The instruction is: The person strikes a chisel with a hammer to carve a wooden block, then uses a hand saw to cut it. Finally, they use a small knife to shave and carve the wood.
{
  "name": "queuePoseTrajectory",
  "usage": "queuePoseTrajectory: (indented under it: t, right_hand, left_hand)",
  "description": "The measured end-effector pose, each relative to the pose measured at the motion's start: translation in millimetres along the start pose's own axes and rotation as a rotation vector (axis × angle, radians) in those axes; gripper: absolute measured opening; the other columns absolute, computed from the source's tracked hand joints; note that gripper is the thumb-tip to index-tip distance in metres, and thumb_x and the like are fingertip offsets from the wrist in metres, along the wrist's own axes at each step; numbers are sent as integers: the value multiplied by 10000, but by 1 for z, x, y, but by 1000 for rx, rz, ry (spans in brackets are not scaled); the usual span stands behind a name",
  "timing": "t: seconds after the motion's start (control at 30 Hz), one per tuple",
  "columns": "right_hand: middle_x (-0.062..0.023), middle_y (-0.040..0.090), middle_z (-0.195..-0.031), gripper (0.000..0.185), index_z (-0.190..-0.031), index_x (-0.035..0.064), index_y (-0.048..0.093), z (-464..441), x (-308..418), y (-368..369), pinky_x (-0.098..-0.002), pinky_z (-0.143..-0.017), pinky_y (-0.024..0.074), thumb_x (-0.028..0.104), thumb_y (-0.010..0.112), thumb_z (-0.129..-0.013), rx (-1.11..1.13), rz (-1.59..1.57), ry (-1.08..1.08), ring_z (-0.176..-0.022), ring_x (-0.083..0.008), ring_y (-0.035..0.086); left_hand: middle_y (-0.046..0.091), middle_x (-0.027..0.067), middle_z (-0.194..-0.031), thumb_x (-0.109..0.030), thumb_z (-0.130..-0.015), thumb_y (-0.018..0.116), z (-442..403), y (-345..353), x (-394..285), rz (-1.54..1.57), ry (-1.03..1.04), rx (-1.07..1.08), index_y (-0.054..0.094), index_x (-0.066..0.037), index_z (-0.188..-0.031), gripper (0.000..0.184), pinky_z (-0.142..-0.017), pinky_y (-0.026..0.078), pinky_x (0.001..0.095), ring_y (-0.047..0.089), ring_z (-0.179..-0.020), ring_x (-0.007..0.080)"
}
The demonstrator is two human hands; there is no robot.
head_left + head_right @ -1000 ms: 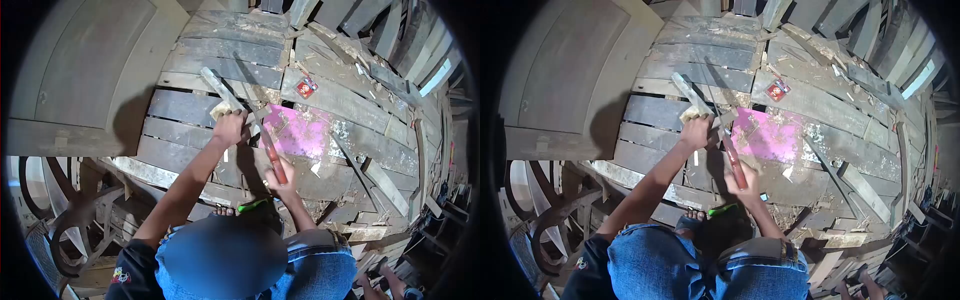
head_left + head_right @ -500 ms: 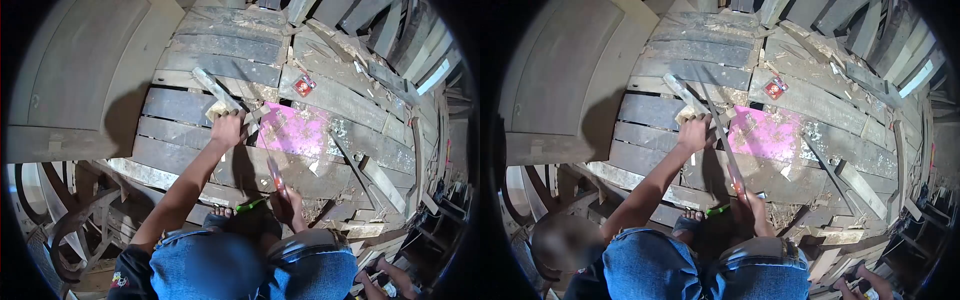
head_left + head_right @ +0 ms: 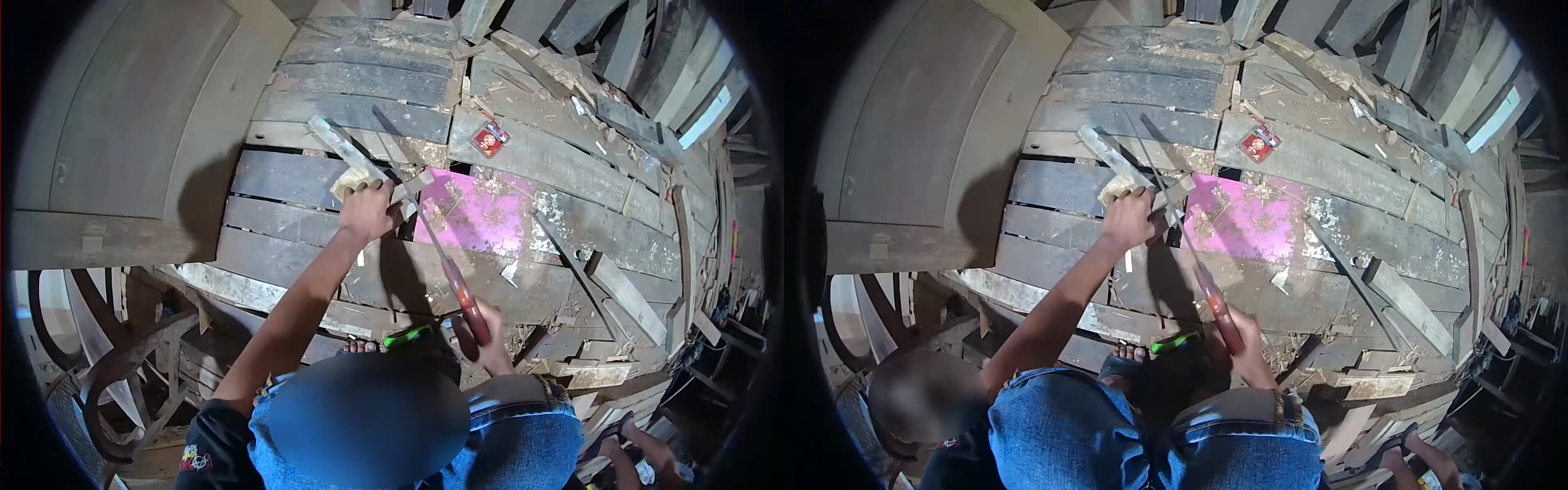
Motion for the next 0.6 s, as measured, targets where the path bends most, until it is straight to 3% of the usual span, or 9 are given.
queuePoseTrajectory:
  t: [0.07, 0.2, 0.23, 0.3, 0.43, 0.47, 0.5, 0.6]
  right_hand:
    - [-15, 485, -671, 121, -873, 21, 609, 36, 1, -6, -303, -589, 404, 115, 685, -865, -67, 67, 82, -646, -90, 482]
    - [22, 541, -739, 195, -1076, 5, 681, 4, -14, 1, -312, -622, 441, 97, 678, -904, 77, -164, 25, -642, -85, 498]
    - [4, 529, -702, 117, -914, 6, 598, -24, -33, 6, -300, -583, 434, 104, 662, -923, 6, 53, -220, -621, -75, 498]
    - [0, 493, -660, 149, -866, 17, 559, -55, -19, 18, -300, -552, 425, 111, 656, -929, -46, 115, -253, -599, -79, 497]
    - [23, 445, -653, 179, -810, 43, 528, 1, 3, 7, -292, -544, 359, 116, 655, -913, 71, -146, -67, -602, -67, 417]
    - [19, 447, -646, 184, -808, 44, 527, 29, -15, -1, -296, -542, 360, 121, 659, -910, -18, 11, -49, -597, -69, 418]
    - [15, 450, -639, 189, -805, 45, 526, 43, -15, -3, -301, -541, 360, 126, 662, -908, -105, 167, -30, -591, -72, 418]
    - [-2, 465, -648, 181, -803, 32, 536, 43, -13, -5, -303, -554, 360, 110, 669, -898, -84, 72, 0, -606, -79, 429]
  left_hand:
    - [694, 130, -1180, -319, -864, 734, 0, 1, 1, -1, 11, 35, 610, -86, -1201, 428, -970, 515, 539, 674, -1153, 338]
    - [690, 132, -1188, -293, -856, 731, -1, 5, 1, -73, 44, 15, 602, -78, -1211, 434, -964, 515, 543, 672, -1156, 341]
    - [694, 143, -1174, -286, -859, 728, -1, 3, 1, -36, 51, 1, 605, -72, -1202, 423, -955, 517, 548, 678, -1135, 357]
    - [700, 166, -1144, -272, -864, 721, -1, -3, 4, 34, 53, -30, 609, -58, -1185, 402, -938, 522, 557, 690, -1093, 389]
    - [696, 179, -1136, -250, -851, 722, 5, -5, 0, 40, 41, -60, 603, -55, -1200, 417, -917, 543, 554, 691, -1074, 421]
    - [697, 146, -1154, -341, -885, 708, 2, 2, 4, 52, 17, -8, 628, -76, -1210, 427, -947, 511, 566, 689, -1105, 376]
    - [697, 147, -1156, -329, -883, 711, 1, 3, 4, 53, 20, 8, 634, -77, -1209, 419, -943, 516, 559, 689, -1104, 371]
    - [699, 144, -1163, -316, -885, 716, 6, 2, 2, 18, 36, 20, 629, -76, -1222, 422, -946, 517, 559, 693, -1095, 370]
Point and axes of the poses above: each hand's wrist, its own z-axis away from the middle knuckle, its own y-axis out of the palm, x = y × z, the point moved 4 cm from there along -z, towards the middle knuckle
